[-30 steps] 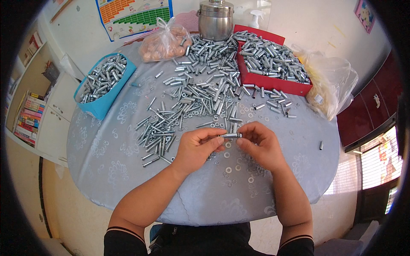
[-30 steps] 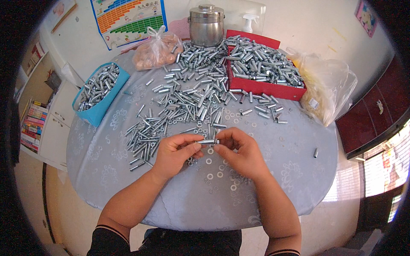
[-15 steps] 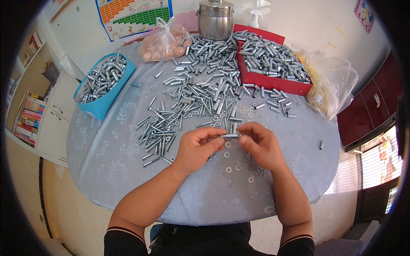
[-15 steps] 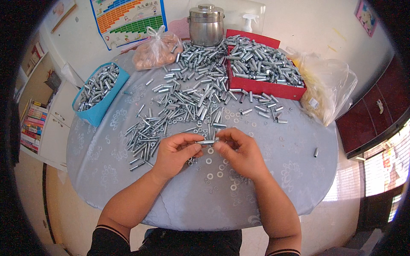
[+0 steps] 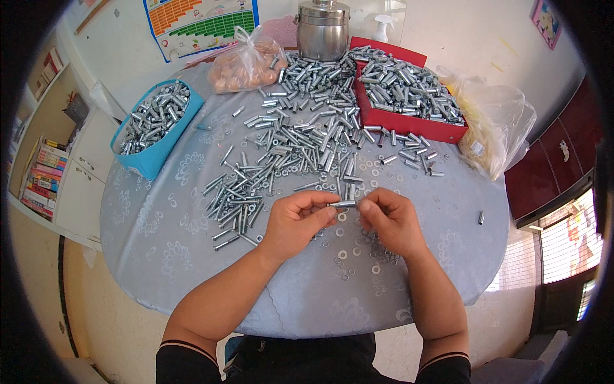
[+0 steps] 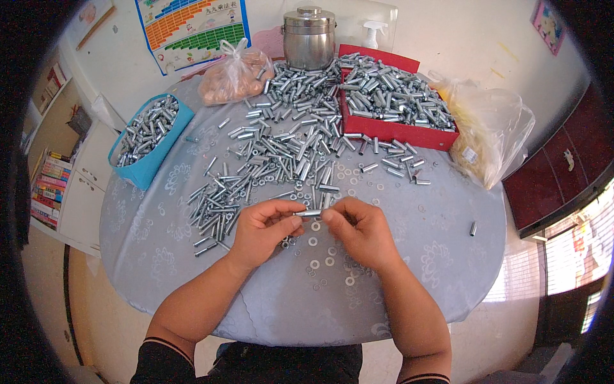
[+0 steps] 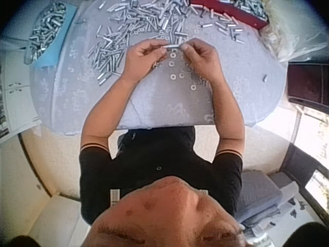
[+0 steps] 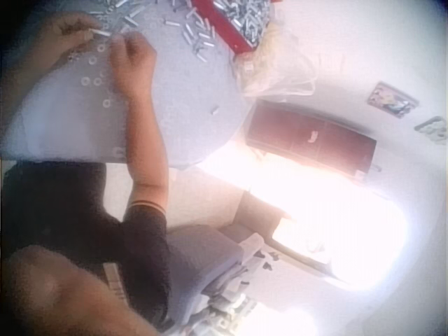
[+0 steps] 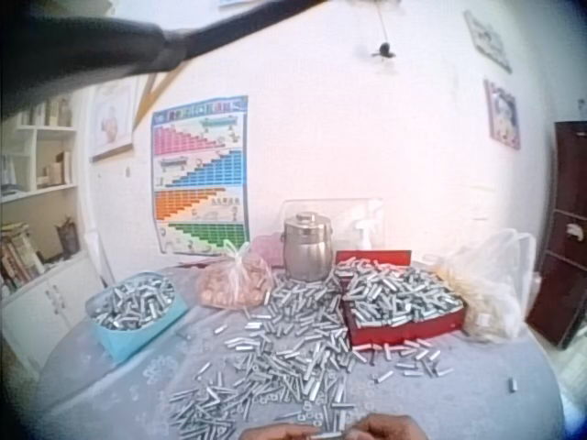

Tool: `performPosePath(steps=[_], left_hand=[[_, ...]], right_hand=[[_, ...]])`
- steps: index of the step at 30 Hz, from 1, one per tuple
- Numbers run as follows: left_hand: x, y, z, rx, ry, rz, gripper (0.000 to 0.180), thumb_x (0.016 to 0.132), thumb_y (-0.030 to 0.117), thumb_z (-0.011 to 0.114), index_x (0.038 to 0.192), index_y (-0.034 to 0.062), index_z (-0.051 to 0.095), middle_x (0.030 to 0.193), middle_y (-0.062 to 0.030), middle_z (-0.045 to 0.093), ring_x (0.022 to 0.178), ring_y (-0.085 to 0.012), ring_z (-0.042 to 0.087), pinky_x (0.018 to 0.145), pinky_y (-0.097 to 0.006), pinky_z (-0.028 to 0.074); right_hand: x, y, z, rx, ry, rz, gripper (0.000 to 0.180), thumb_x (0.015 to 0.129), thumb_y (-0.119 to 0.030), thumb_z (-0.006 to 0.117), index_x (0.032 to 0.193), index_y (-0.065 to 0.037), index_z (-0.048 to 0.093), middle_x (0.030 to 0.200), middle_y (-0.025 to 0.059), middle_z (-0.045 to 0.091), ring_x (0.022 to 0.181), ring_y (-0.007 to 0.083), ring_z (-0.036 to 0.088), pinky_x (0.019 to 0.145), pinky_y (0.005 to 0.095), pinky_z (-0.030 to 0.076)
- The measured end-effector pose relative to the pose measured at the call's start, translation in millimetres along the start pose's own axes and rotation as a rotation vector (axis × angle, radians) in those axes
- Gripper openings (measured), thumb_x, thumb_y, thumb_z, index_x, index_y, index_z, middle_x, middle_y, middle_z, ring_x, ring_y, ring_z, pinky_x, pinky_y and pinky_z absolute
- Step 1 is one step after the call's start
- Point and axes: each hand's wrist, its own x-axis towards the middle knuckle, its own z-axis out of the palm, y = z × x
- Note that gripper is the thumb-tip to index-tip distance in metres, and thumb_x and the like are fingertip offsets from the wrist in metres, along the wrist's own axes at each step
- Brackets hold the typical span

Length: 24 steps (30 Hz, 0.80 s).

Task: The person sits at a table covered with metal bolts and washers, repeatedly picking up a bolt and a washer to assemble them by hand. They thread the washer onto the bolt and place the completed unit on the table, continuing this repetitive assembly process throughout the clip.

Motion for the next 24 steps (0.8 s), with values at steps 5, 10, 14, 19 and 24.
performPosePath(steps=[5,10,14,19,24], left_hand=[[0.7,0.3,0.7,-0.041,0.0,-0.024,0.023,0.09,0.002,0.061,0.113,-0.0026,0.063,0.095,-0.0117,0.069,0.08,-0.0135,0.066,0.073,-0.026,0.055],[0.8,-2.4,-0.1,-0.035,-0.002,-0.013,0.023,0.09,0.002,0.061,0.113,-0.0025,0.063,0.096,-0.0115,0.069,0.08,-0.0127,0.066,0.071,-0.025,0.055],[0.2,1.2,0.6,-0.037,-0.004,-0.016,0.023,0.09,0.002,0.061,0.112,-0.0024,0.063,0.096,-0.0112,0.069,0.079,-0.0122,0.065,0.07,-0.025,0.055],[0.2,-1.2,0.1,-0.051,0.0,-0.008,0.022,0.09,0.003,0.061,0.112,-0.0024,0.063,0.096,-0.011,0.069,0.078,-0.0121,0.065,0.07,-0.025,0.055],[0.0,0.7,0.1,-0.002,0.002,-0.009,0.022,0.091,0.004,0.061,0.111,-0.0026,0.064,0.094,-0.0101,0.07,0.078,-0.0119,0.065,0.071,-0.025,0.055]], right_hand=[[2.4,0.9,0.9,0.045,-0.019,0.061,0.016,0.087,-0.008,0.069,0.097,0.001,0.062,0.084,0.0019,0.063,0.074,0.0057,0.055,0.064,0.0226,0.046],[2.7,-8.8,12.0,0.297,0.064,-0.002,0.012,0.087,-0.007,0.069,0.093,0.0,0.063,0.079,0.0016,0.063,0.071,0.0068,0.057,0.063,0.0223,0.046],[2.7,3.5,-0.5,0.113,0.002,0.072,0.011,0.087,-0.007,0.069,0.093,0.0,0.063,0.077,0.0014,0.063,0.071,0.0076,0.058,0.064,0.0222,0.047],[2.8,-4.2,7.7,0.275,0.016,0.04,0.012,0.087,-0.008,0.069,0.094,0.0,0.063,0.079,0.0026,0.065,0.072,0.0086,0.061,0.066,0.0219,0.049],[2.6,-2.6,0.8,0.184,-0.021,0.072,0.013,0.088,-0.009,0.069,0.093,0.001,0.063,0.079,0.0038,0.065,0.071,0.0096,0.061,0.065,0.0228,0.05]])
